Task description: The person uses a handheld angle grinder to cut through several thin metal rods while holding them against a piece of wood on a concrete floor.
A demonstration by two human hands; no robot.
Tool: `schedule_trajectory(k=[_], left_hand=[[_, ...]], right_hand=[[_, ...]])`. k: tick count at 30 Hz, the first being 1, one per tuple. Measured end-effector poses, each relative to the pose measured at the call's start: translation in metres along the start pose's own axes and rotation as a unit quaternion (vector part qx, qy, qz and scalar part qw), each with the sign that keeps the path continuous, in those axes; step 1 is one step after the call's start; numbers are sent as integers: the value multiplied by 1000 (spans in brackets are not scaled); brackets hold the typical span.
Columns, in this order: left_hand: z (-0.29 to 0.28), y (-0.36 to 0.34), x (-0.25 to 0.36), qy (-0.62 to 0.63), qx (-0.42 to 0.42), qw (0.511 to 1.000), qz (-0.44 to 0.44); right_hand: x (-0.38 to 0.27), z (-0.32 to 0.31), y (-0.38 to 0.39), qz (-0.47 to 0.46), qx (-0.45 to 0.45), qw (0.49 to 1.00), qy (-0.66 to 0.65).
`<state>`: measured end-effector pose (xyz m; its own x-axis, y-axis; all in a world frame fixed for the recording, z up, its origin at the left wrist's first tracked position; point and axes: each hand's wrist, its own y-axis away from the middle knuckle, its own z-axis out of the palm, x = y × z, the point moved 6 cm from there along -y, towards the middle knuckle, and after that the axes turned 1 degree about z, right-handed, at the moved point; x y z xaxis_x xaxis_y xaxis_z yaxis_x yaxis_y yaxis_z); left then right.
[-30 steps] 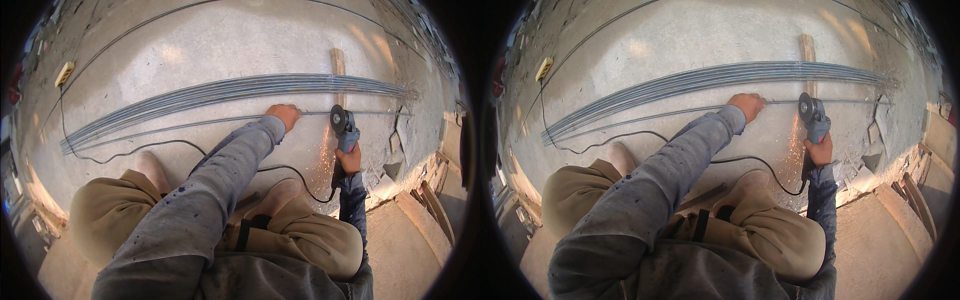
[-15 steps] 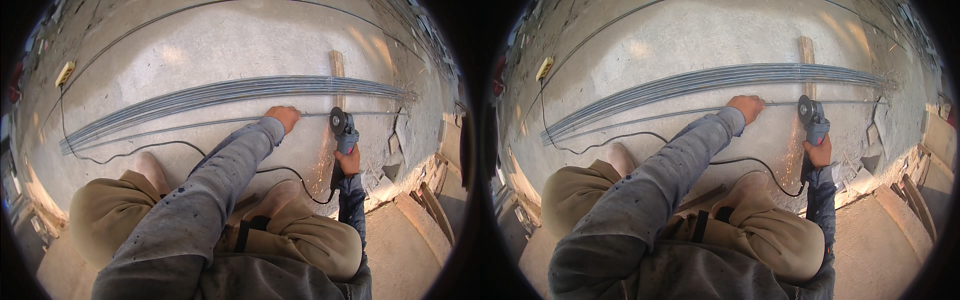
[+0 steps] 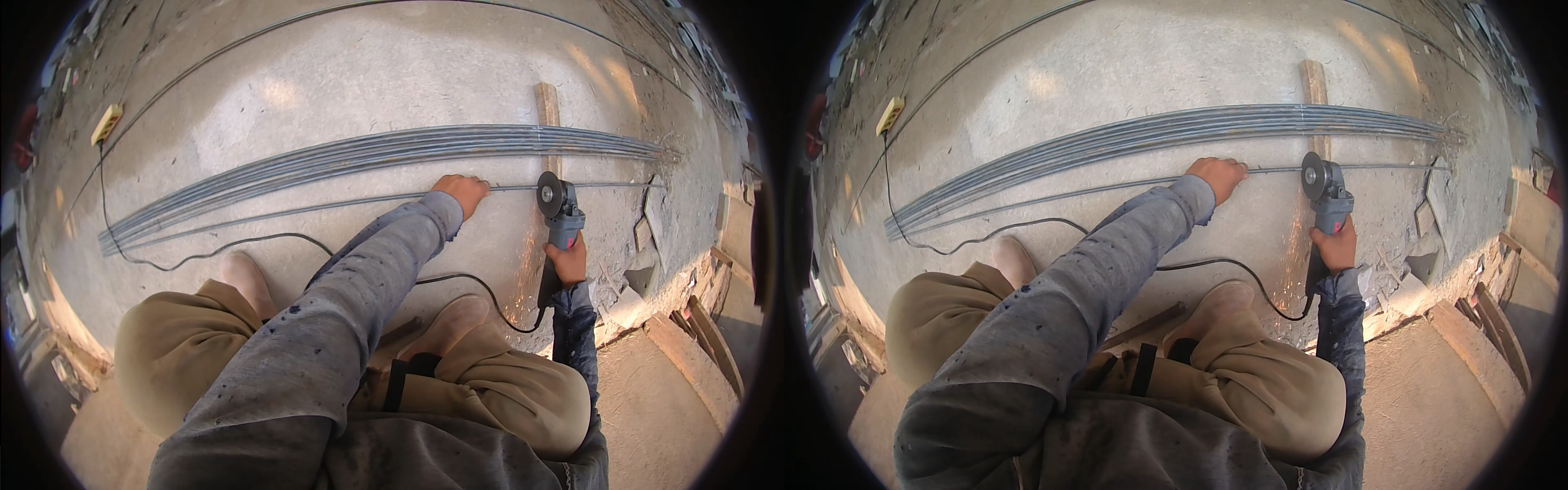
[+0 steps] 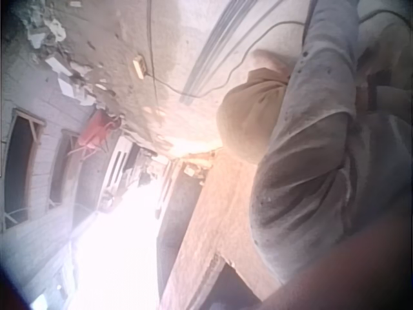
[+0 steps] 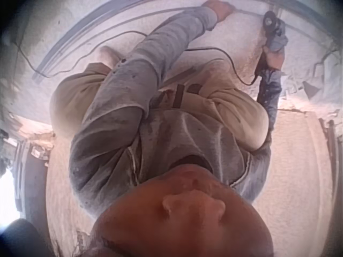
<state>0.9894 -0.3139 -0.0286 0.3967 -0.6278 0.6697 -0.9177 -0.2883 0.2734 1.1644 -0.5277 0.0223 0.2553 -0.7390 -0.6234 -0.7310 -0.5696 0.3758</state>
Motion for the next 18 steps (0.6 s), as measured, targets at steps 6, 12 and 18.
schedule_trajectory(k=[6, 12, 18], left_hand=[[2, 0, -2, -22, 0, 1000, 17], [3, -2, -2, -35, 23, 999, 32], [3, -1, -5, -38, 24, 999, 24]], right_hand=[[0, 1, -1, -7, -4, 1000, -11], [3, 1, -6, -19, -2, 999, -37], [-1, 0, -1, -31, 13, 998, 47]])
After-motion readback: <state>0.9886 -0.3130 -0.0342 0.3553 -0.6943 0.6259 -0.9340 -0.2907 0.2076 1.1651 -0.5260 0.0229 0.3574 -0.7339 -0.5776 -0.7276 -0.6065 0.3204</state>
